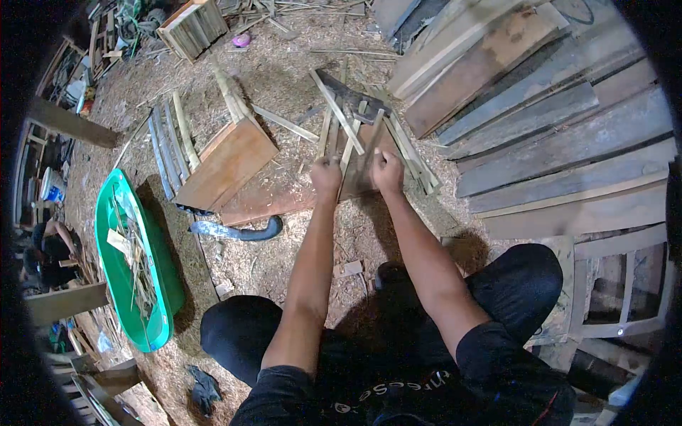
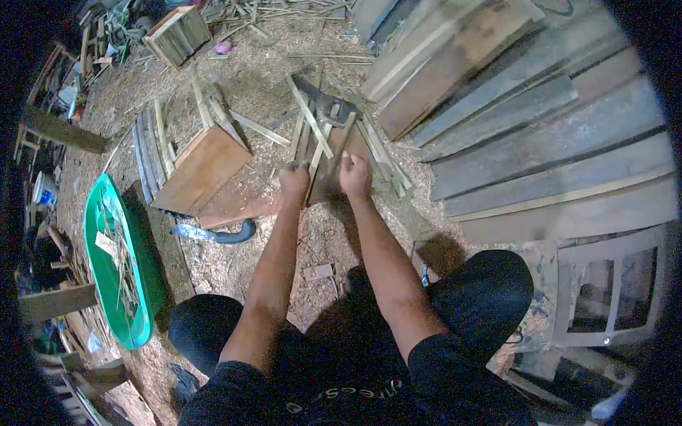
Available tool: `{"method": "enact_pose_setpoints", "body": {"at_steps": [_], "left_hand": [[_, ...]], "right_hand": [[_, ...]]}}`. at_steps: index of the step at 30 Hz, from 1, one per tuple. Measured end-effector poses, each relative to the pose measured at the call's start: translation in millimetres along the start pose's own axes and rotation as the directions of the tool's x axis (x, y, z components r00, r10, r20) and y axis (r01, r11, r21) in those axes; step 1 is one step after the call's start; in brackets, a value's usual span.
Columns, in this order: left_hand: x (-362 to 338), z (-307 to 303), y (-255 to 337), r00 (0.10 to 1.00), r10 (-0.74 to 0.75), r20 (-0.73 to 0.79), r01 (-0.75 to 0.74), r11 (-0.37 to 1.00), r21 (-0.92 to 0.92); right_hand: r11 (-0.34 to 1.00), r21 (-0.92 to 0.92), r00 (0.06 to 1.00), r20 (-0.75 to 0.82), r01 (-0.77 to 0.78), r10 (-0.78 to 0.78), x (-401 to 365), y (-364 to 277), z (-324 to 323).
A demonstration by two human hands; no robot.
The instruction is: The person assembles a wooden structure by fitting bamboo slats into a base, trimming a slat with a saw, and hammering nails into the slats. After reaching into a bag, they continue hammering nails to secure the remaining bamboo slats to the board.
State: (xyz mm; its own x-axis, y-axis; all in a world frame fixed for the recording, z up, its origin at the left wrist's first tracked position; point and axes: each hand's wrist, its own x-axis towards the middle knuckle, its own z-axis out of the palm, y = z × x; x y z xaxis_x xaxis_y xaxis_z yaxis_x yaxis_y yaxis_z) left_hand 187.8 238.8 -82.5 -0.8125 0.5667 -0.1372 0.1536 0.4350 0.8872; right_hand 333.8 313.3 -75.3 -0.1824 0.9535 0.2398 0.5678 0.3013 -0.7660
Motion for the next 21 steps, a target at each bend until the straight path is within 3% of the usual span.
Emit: {"method": "enact_pose_setpoints", "body": {"at_steps": [4, 5, 8, 9, 12, 15, 18, 21], "left_hand": [[-2, -5, 0, 0.998, 0.006, 0.070, -0.010, 0.999, 0.053], [-4, -4, 0, 0.995, 0.041, 0.091, -0.049, 0.994, 0.097], [-10, -6, 11, 0.978, 0.039, 0.204, -0.079, 0.979, 0.189], [-14, -7, 17, 0.976, 0.040, 0.216, -0.082, 0.978, 0.189], [-21, -9, 20, 0.973, 0.050, 0.225, -0.087, 0.984, 0.156], [-16, -10, 9, 0.956, 0.077, 0.283, -0.119, 0.984, 0.136], [-5, -6, -12, 0.937, 0.034, 0.348, -0.073, 0.992, 0.100], [-1, -5, -18, 0.924, -0.003, 0.383, -0.022, 0.998, 0.062]], "right_hand": [[0.986, -0.129, 0.964, -0.232, 0.105, -0.133, 4, 9, -23], [0.956, -0.280, 0.989, -0.141, -0.092, 0.054, 4, 6, -34], [0.881, -0.452, 0.985, -0.154, -0.138, 0.075, 4, 62, -27], [0.883, -0.407, 0.971, -0.054, -0.235, 0.233, 7, 61, -36], [0.826, -0.440, 0.927, -0.043, -0.353, 0.374, 9, 23, -57], [0.771, -0.594, 0.944, 0.056, -0.230, 0.325, 11, 39, -63], [0.785, -0.572, 0.939, 0.070, -0.239, 0.337, 10, 44, -65], [0.832, -0.442, 0.880, 0.168, -0.335, 0.444, 18, 52, -65]]}}
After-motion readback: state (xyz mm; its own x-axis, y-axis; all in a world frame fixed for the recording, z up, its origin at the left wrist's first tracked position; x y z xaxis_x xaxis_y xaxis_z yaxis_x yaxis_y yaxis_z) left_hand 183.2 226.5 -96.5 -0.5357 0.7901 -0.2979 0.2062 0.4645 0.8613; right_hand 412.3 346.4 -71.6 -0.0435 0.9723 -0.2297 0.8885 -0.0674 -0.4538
